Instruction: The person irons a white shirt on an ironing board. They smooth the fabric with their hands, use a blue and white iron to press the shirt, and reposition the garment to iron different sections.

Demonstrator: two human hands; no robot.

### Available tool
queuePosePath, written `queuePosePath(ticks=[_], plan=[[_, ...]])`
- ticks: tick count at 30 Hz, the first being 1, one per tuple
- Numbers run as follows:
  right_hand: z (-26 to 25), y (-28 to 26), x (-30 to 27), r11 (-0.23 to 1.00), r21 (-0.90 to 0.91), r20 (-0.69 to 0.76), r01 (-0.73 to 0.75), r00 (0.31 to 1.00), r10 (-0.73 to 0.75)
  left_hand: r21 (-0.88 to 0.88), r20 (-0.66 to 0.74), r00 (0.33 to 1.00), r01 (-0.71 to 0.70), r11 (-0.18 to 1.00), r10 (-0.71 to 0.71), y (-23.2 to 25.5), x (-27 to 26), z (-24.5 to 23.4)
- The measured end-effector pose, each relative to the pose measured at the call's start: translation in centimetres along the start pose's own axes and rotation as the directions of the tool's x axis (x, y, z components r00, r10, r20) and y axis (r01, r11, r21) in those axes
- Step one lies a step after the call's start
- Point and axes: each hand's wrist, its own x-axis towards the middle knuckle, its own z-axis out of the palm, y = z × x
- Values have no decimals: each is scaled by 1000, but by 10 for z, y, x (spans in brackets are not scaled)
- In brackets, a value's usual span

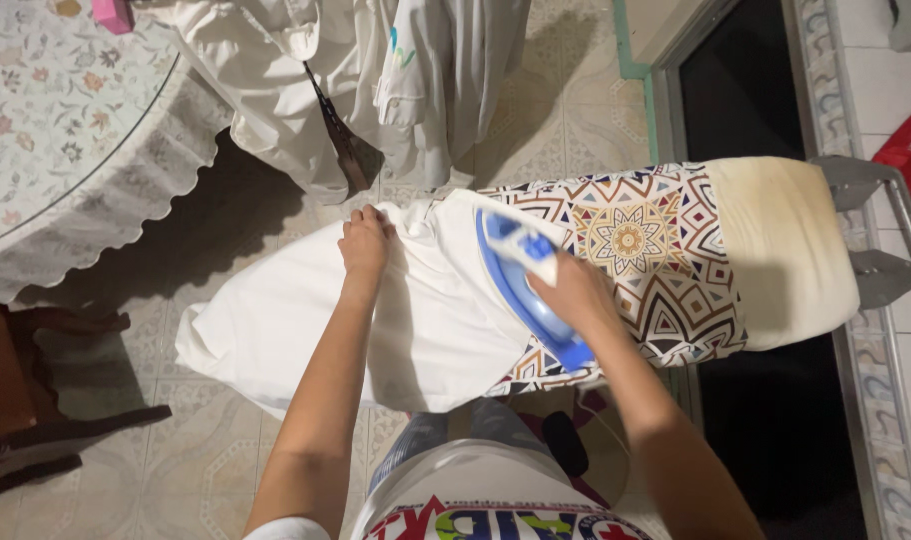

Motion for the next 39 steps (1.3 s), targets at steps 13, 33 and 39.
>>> queuePosePath(ticks=[13,33,39], plan=[[25,-49,48,998,47,18,44,999,-45,-103,-49,999,-24,994,19,-10,-8,16],[18,-7,-16,1000,2,58,-24,998,24,-183,-60,998,-24,983,14,-7,-26,-3],[22,-53,60,997,65,-4,46,999,-46,-246,-145,985,-132,960,98,22,-58,-26]])
